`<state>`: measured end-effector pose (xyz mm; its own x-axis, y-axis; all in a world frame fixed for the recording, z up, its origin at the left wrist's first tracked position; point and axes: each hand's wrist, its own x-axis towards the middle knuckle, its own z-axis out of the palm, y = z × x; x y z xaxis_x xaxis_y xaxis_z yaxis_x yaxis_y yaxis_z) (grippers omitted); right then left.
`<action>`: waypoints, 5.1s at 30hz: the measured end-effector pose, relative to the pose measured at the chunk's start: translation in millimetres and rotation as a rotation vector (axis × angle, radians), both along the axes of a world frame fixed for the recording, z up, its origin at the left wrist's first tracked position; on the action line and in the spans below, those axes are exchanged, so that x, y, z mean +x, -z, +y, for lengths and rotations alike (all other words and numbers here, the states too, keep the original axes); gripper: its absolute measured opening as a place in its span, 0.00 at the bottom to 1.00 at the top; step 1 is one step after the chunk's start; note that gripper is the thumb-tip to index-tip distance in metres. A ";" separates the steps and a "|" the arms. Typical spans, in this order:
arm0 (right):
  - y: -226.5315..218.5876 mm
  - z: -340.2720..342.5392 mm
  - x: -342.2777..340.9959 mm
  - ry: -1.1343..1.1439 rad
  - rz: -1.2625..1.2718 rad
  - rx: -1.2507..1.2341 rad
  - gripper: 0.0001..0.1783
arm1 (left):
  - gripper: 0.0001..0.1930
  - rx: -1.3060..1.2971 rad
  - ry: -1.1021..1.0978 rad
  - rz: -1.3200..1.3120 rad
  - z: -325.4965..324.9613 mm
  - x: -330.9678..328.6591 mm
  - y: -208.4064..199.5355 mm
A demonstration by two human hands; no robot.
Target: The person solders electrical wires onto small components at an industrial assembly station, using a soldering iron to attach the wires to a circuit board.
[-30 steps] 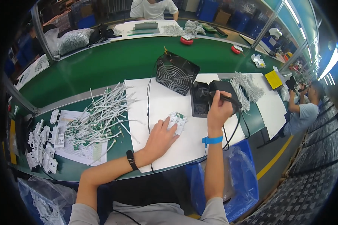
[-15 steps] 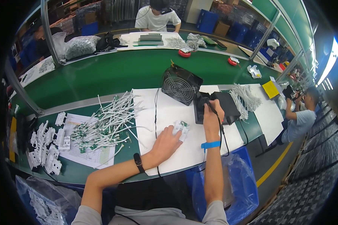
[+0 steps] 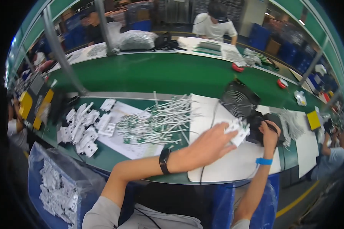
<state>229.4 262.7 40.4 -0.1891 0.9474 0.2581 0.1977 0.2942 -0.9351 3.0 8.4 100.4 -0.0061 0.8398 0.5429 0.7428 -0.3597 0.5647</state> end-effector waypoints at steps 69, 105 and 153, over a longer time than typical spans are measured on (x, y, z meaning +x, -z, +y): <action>-2.0 -187.5 -169.8 -0.869 -0.622 0.735 0.09 | 0.17 -0.654 -0.185 -1.245 -121.2 -190.4 22.6; -83.2 -220.8 -142.2 -0.559 0.066 0.559 0.09 | 0.36 -1.192 0.546 -1.151 -68.6 -132.6 -10.5; -25.8 -248.8 -142.3 -0.714 -0.224 0.506 0.12 | 0.48 -1.253 0.184 -0.649 -48.7 -104.9 25.0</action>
